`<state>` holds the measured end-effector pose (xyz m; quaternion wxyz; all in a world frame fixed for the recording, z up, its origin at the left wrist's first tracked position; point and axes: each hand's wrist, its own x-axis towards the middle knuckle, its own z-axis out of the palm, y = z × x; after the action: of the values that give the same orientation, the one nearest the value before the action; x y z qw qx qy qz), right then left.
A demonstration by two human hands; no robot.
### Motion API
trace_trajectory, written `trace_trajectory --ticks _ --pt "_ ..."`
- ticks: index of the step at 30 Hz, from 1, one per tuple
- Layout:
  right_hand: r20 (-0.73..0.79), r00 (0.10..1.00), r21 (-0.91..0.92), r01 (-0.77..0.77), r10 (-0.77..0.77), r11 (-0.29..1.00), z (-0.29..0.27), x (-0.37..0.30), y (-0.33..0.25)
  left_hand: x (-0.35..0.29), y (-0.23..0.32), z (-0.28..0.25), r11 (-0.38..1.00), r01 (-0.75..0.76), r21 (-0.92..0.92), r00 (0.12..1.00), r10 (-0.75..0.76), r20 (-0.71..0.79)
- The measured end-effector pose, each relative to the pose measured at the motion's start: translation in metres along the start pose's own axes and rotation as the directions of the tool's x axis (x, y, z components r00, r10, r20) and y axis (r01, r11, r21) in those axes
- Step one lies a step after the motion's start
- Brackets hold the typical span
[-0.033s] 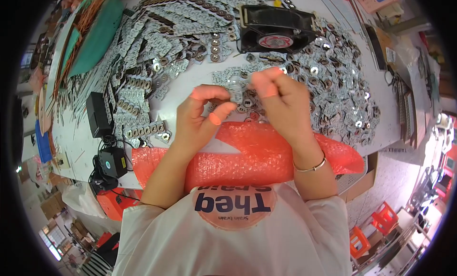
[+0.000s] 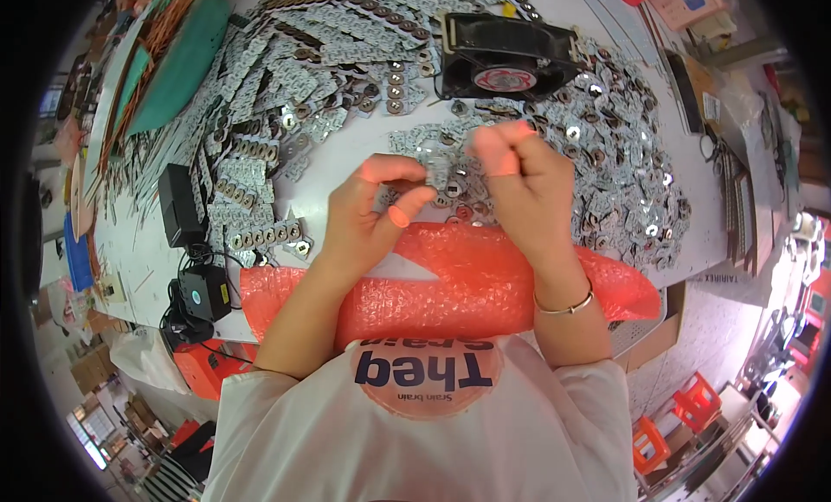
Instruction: Assembling or inspecting small metal rings and washers at a factory workstation.
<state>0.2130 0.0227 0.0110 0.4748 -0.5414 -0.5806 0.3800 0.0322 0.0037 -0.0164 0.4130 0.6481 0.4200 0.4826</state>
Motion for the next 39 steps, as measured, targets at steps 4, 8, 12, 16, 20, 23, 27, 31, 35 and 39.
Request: trace_trajectory --ticks 4,8,12,16,20,23,27,31,35,39 --pt "0.075 0.984 0.143 -0.172 0.163 0.975 0.002 -0.007 -0.013 0.018 -0.007 -0.013 0.824 -0.278 0.494 0.955 0.290 0.054" --pt "0.269 0.886 -0.111 0.418 -0.377 0.902 0.021 -0.009 0.000 0.032 -0.011 -0.025 0.653 -0.214 0.727 0.971 0.222 0.086" --pt "0.550 0.722 -0.224 0.612 -0.420 0.758 0.035 -0.014 0.002 0.031 -0.012 -0.032 0.574 -0.180 0.799 0.982 0.158 0.108" --pt "0.618 0.700 -0.339 0.649 -0.359 0.681 0.035 -0.016 0.001 0.027 -0.013 -0.039 0.578 -0.161 0.800 0.986 0.133 0.103" --pt "0.585 0.744 -0.436 0.625 -0.323 0.647 0.020 -0.013 -0.001 0.025 -0.011 -0.045 0.591 -0.149 0.793 0.988 0.115 0.101" --pt "0.592 0.760 -0.441 0.583 -0.267 0.682 0.013 -0.011 -0.004 0.027 -0.015 -0.045 0.545 -0.242 0.803 0.963 0.236 0.130" --pt "0.586 0.759 -0.451 0.597 -0.285 0.664 0.019 -0.011 -0.002 0.032 -0.011 -0.035 0.528 -0.245 0.813 0.963 0.227 0.143" --pt "0.543 0.751 -0.392 0.622 -0.376 0.677 0.038 -0.013 0.000 0.028 -0.017 -0.039 0.531 -0.184 0.827 0.981 0.149 0.123" --pt "0.561 0.758 -0.456 0.619 -0.333 0.640 0.034 -0.013 0.000 0.023 -0.015 -0.047 0.529 -0.177 0.830 0.980 0.173 0.099" --pt "0.543 0.810 -0.548 0.541 -0.220 0.638 0.024 -0.011 0.001 0.023 -0.016 -0.049 0.551 -0.177 0.816 0.984 0.123 0.131"
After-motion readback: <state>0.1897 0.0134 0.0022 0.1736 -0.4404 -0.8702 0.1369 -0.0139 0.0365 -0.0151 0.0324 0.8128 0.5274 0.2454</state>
